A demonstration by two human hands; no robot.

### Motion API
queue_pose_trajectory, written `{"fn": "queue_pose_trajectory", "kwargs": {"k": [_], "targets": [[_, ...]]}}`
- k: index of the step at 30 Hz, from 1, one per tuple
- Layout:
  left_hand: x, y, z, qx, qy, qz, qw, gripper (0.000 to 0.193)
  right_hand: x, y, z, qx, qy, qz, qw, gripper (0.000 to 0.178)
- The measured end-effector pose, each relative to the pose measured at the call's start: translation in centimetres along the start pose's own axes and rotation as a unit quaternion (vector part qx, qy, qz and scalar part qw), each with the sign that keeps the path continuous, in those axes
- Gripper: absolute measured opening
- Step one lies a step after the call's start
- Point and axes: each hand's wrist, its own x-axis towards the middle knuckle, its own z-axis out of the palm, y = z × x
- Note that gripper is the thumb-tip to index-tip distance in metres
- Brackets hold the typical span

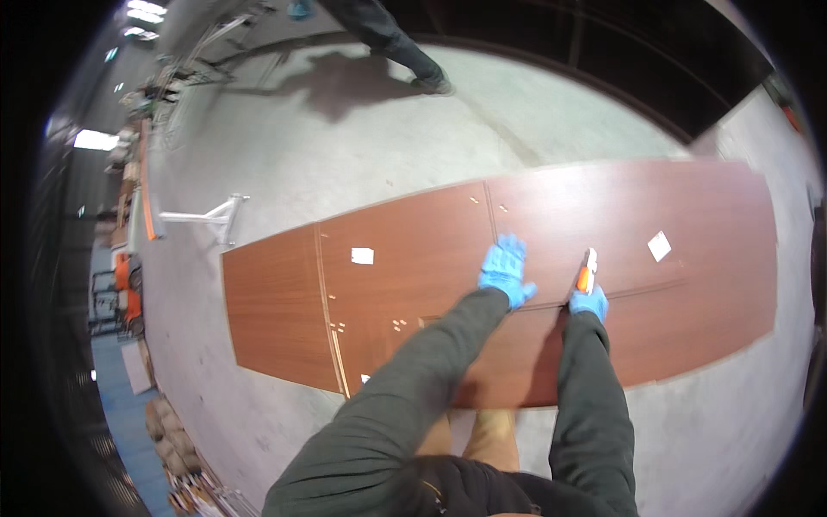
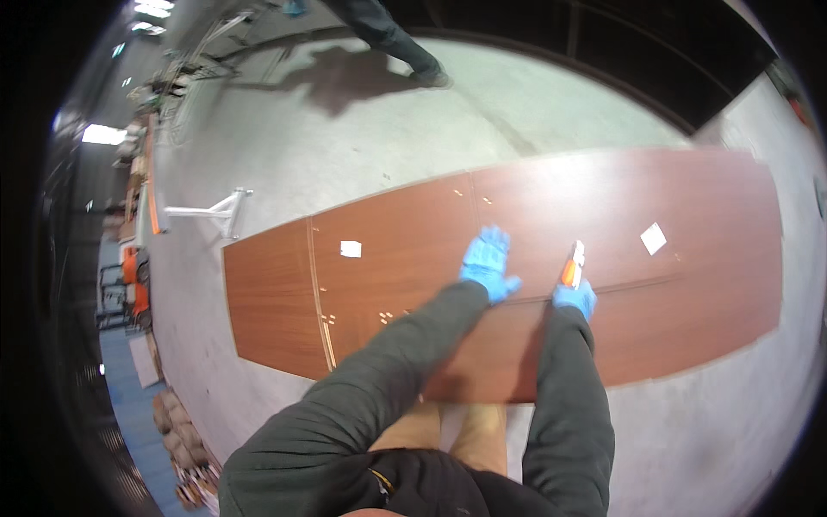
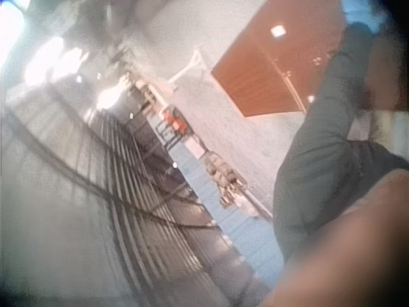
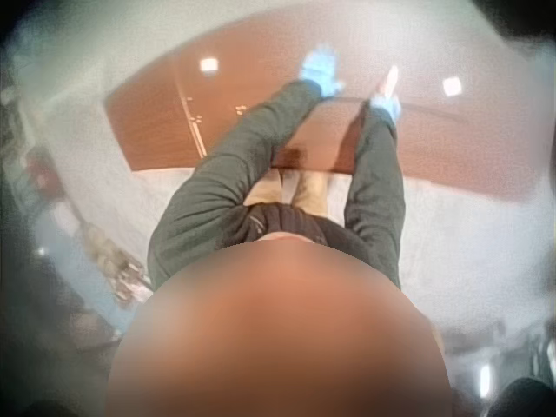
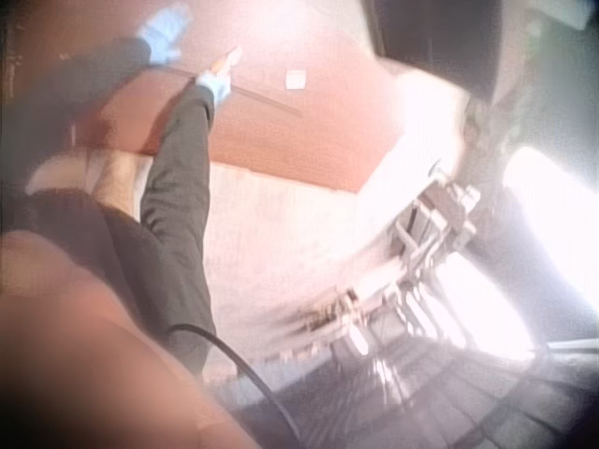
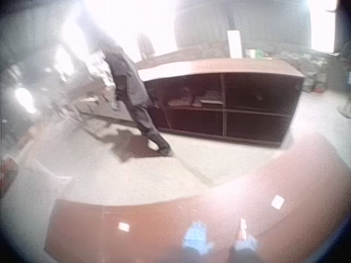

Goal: The person uses a utility knife to score and separate large brown wood panels on the floor. A coworker removes the cut pieces as they are separated. The person continues cutting multiple panels in sequence.

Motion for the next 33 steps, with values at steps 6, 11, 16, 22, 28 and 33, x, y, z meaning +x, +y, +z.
{"fn": "queue_pose_trajectory", "kwargs": {"k": [6,11,16,22,28,33], "targets": [[-1.0,0.3,-1.9,-0.044,0.015,0.0,0.999,0.096,2.8,3.6,1.5,0.036,-0.015,-0.045,0.998,0.026],[-3.2,2.5,-4.5,-0.343,0.149,0.05,0.926,0.08,0.8,6.0,0.6,0.342,-0.12,0.013,0.932,0.018],[-8.7,5.5,-7.6,-0.476,0.231,0.142,0.837,0.061,-5.4,5.6,-2.4,0.333,-0.137,-0.001,0.933,0.018],[-17.7,1.4,-5.1,-0.58,0.033,-0.026,0.813,0.056,-14.3,6.3,-5.6,0.316,-0.189,-0.003,0.93,0.02],[-30.5,-6.1,2.1,-0.554,0.04,-0.085,0.827,0.026,-23.8,9.3,-6.4,0.305,-0.276,-0.017,0.912,0.033],[-40.7,-9.8,7.1,-0.524,0.014,-0.271,0.807,0.052,-31.7,12.7,-4.7,0.231,-0.329,0.034,0.915,0.041]]}}
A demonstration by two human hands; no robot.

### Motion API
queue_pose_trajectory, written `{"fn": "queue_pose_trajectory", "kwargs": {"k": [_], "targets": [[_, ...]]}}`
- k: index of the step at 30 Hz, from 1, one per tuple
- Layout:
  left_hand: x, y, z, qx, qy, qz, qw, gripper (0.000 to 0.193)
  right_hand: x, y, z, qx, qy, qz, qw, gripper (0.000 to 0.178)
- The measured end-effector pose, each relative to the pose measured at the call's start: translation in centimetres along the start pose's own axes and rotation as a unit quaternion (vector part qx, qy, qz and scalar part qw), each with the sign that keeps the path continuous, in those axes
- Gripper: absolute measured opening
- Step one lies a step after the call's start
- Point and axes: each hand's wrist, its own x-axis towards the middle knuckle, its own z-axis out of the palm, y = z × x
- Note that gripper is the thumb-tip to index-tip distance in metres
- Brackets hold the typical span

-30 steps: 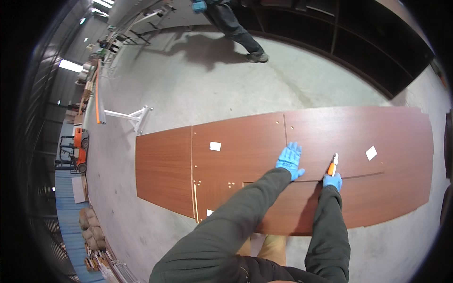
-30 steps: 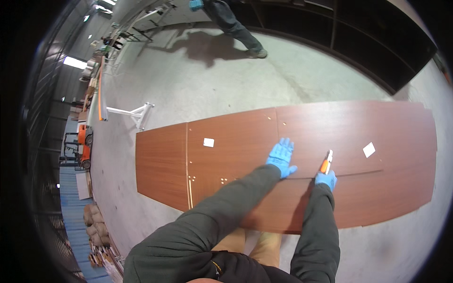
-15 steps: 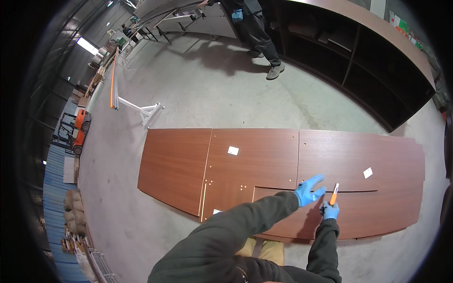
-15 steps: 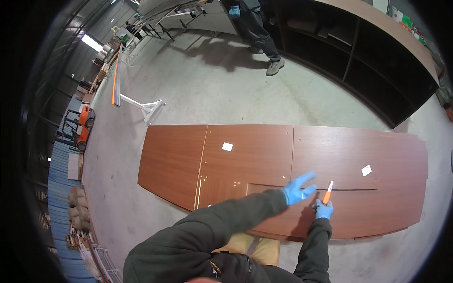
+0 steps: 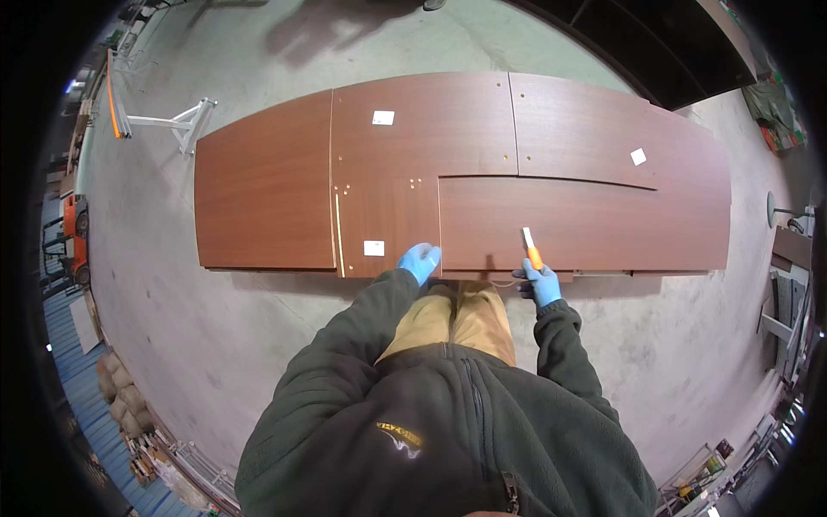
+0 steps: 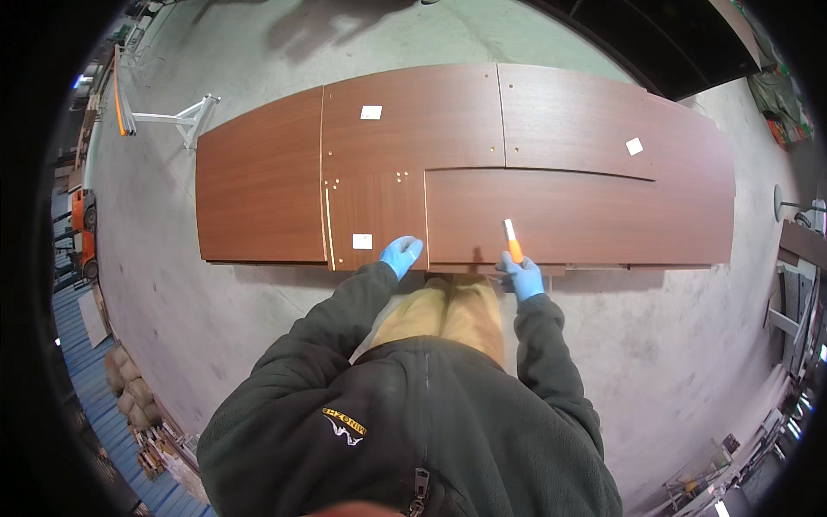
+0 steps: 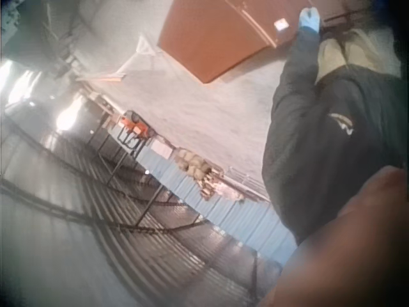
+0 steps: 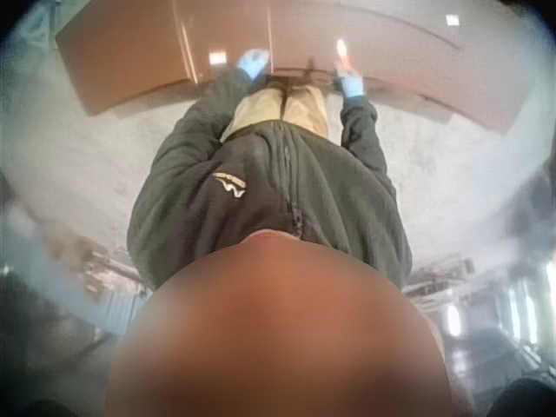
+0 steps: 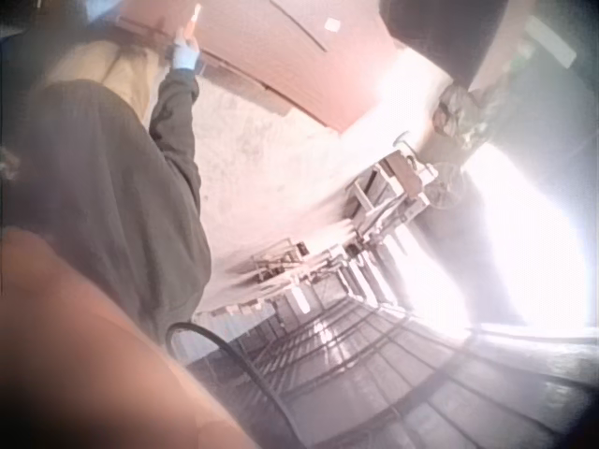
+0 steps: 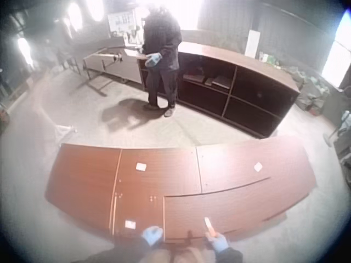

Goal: The person uses a utility knife to score and separate large brown wood panels on the floor. A coworker removes the cut pieces as they are separated. The person continues cutting multiple panels in sequence.

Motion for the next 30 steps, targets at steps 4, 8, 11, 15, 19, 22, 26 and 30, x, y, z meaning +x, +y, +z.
{"fn": "queue_pose_trajectory", "kwargs": {"k": [4,8,11,15,19,22,26,30], "targets": [[-2.6,-4.6,-1.3,0.207,0.004,-0.067,0.976,0.071,-3.6,2.7,3.7,-0.025,-0.032,0.032,0.999,0.038],[-3.3,-6.8,-0.6,0.329,0.009,-0.061,0.942,0.089,-6.2,4.4,5.4,-0.065,-0.058,0.024,0.996,0.032],[-2.8,-7.6,0.4,0.256,0.054,-0.101,0.96,0.09,-7.3,5.6,5.4,-0.072,-0.054,0.013,0.996,0.03],[-1.9,-8.6,1.6,0.124,0.149,-0.215,0.957,0.091,-7.6,6.9,4.9,-0.077,-0.055,0.034,0.995,0.029],[-1.3,-9.8,2.0,0.046,0.206,-0.229,0.95,0.087,-7.1,7.1,4.1,-0.106,-0.067,0.055,0.991,0.029],[-0.6,-10.0,2.0,0.008,0.229,-0.174,0.958,0.083,-6.9,6.8,3.1,-0.105,-0.081,0.038,0.99,0.027],[-0.2,-8.6,2.9,-0.019,0.27,-0.109,0.956,0.074,-6.7,6.3,1.2,-0.102,-0.081,0.029,0.991,0.024],[-0.5,-6.6,4.4,-0.069,0.258,-0.06,0.962,0.073,-6.4,5.9,-0.6,-0.078,-0.065,0.02,0.995,0.021]]}}
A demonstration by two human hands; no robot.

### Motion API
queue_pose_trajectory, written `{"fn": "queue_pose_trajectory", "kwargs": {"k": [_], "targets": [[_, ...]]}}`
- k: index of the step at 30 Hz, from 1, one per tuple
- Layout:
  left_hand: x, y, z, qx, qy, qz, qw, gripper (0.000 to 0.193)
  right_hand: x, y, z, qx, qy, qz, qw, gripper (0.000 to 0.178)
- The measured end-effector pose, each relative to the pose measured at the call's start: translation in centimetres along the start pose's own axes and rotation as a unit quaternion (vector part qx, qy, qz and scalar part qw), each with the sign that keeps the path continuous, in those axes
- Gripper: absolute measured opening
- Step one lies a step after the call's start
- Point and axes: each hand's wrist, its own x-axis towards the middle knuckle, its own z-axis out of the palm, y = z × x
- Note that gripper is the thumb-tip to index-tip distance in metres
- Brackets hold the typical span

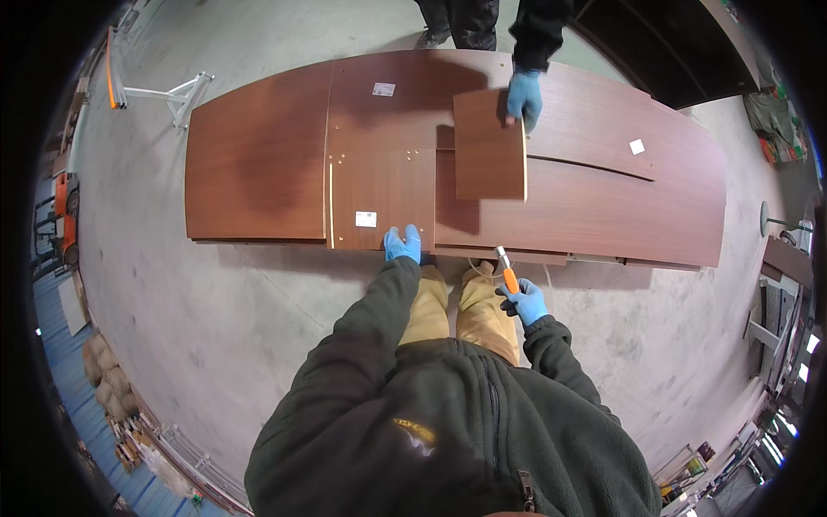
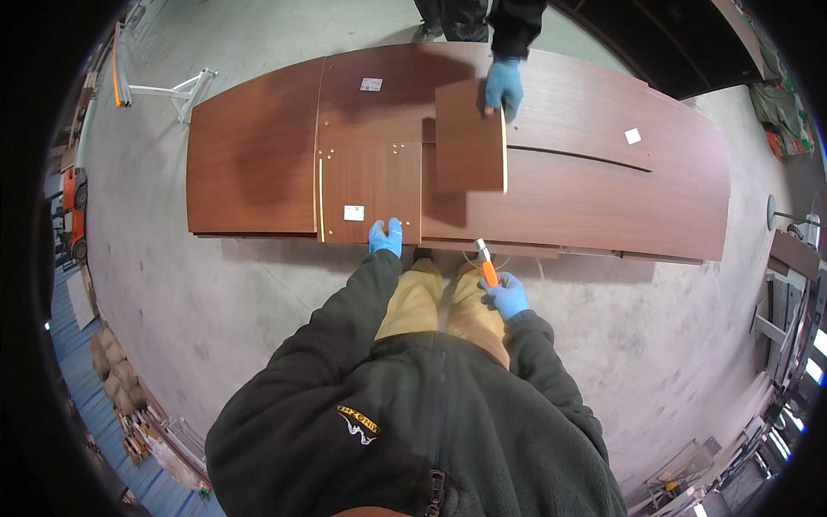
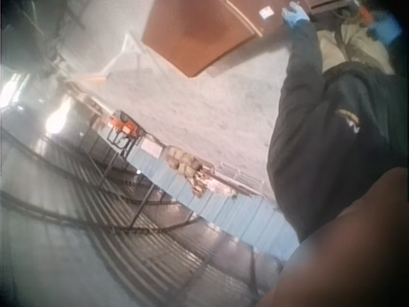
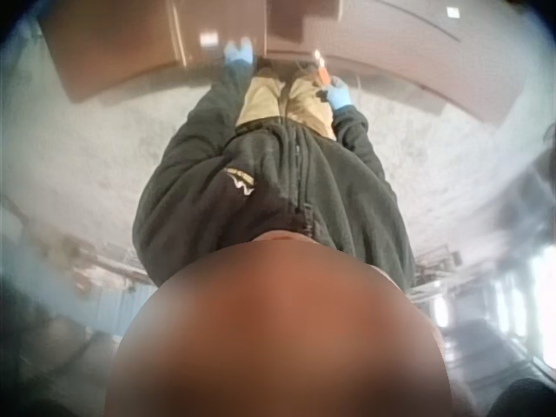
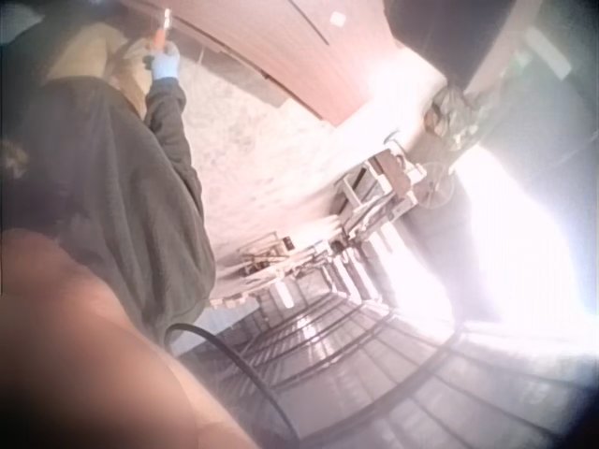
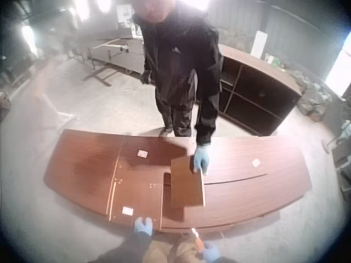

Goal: The person uses a utility knife to score and separate large brown wood panels on the floor. A coworker removes the cut pieces as they are separated. The person continues cutting multiple panels in sequence.

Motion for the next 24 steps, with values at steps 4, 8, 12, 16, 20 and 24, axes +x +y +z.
{"fn": "queue_pose_trajectory", "kwargs": {"k": [4,8,12,16,20,24], "targets": [[-1.5,1.6,1.4,0.084,-0.006,0.052,0.995,0.072,0.1,0.1,-1.3,0.044,-0.007,0.005,0.999,0.026],[-3.7,2.4,3.2,0.117,-0.009,0.05,0.992,0.076,0.0,0.5,-1.7,0.032,-0.004,0.007,0.999,0.017],[-4.6,1.5,5.7,0.152,0.005,-0.201,0.968,0.091,-0.1,0.8,-1.6,0.027,-0.003,0.015,1.0,0.015],[-4.2,-0.9,6.9,0.094,-0.22,-0.377,0.895,0.102,0.0,1.4,-1.7,0.021,0.002,0.025,0.999,0.014],[-5.8,-1.3,10.2,-0.376,-0.177,-0.52,0.746,0.1,-0.1,2.1,-2.0,0.001,0.003,0.026,1.0,0.016],[-4.5,-0.1,11.9,-0.494,-0.204,-0.482,0.694,0.094,-0.3,1.9,-2.3,-0.026,-0.013,0.025,0.999,0.027]]}}
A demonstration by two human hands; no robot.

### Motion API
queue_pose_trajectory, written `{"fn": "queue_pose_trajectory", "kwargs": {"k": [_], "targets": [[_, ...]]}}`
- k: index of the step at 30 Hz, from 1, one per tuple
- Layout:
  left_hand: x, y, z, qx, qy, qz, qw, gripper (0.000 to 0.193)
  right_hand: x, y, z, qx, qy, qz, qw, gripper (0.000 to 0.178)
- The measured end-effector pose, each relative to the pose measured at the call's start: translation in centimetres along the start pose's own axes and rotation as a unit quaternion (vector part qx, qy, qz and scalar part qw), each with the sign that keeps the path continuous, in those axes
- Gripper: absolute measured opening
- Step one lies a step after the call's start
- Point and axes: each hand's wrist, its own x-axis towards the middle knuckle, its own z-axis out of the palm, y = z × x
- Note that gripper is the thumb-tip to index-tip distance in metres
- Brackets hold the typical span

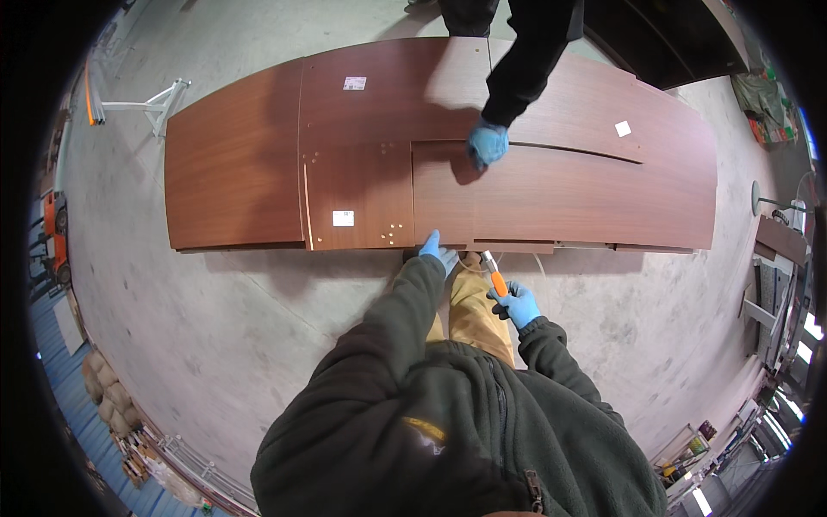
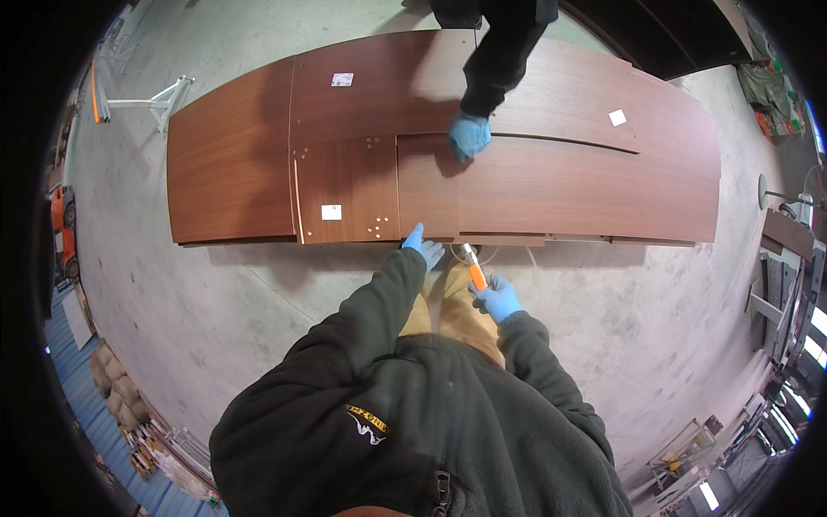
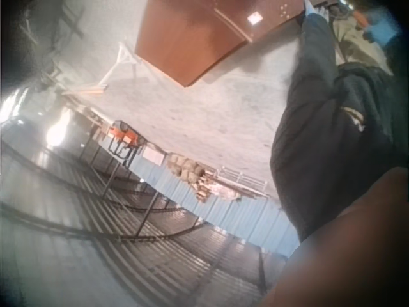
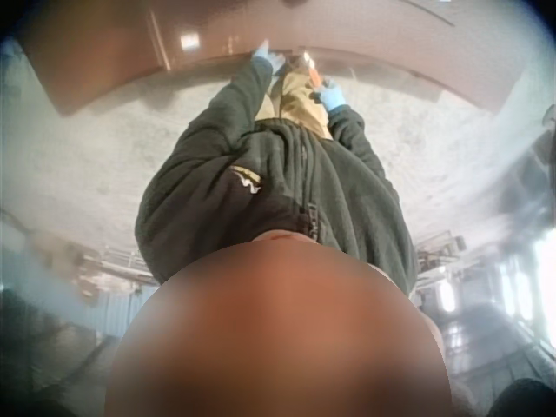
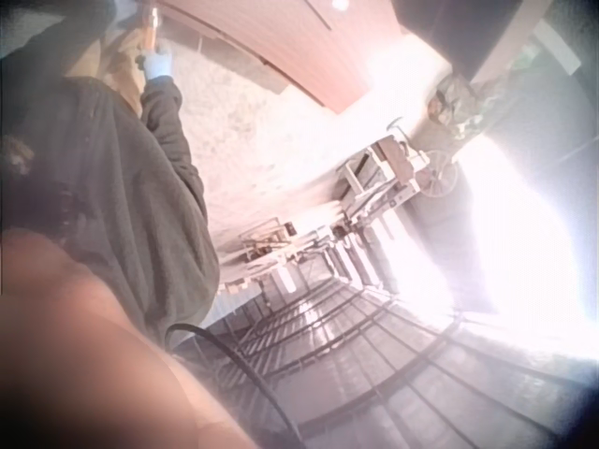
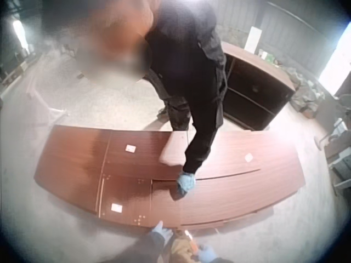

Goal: The person uses a utility knife to score and separate large brown wood panels on the floor. A coworker removes the cut pieces as they are separated. The person continues cutting multiple panels in sequence.

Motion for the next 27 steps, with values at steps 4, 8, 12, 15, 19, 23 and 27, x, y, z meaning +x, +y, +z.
{"fn": "queue_pose_trajectory", "kwargs": {"k": [4,8,12,15,19,23,27], "targets": [[1.2,1.1,0.9,-0.068,-0.042,-0.025,0.997,0.083,-0.1,-1.8,-0.3,-0.012,-0.035,0.025,0.999,0.04],[1.5,0.6,0.3,-0.046,-0.053,0.0,0.998,0.081,0.0,-4.4,-0.8,-0.064,-0.09,0.024,0.994,0.048],[0.5,0.4,1.3,-0.043,-0.015,0.013,0.999,0.081,0.2,-6.2,-1.2,-0.109,-0.122,0.026,0.986,0.059],[-1.1,0.6,3.2,-0.056,0.106,-0.002,0.993,0.084,0.9,-6.8,-1.1,-0.148,-0.103,0.025,0.983,0.059],[-3.8,0.4,4.0,0.467,0.485,0.248,0.696,0.093,2.9,-7.0,-1.0,-0.197,-0.065,-0.001,0.978,0.06],[-5.4,1.9,2.2,0.659,0.388,0.39,0.513,0.098,5.7,-7.8,-0.8,-0.281,-0.048,-0.03,0.958,0.06],[-4.6,3.0,1.9,0.739,0.336,0.309,0.495,0.102,8.6,-9.7,1.2,-0.329,-0.022,-0.029,0.943,0.047]]}}
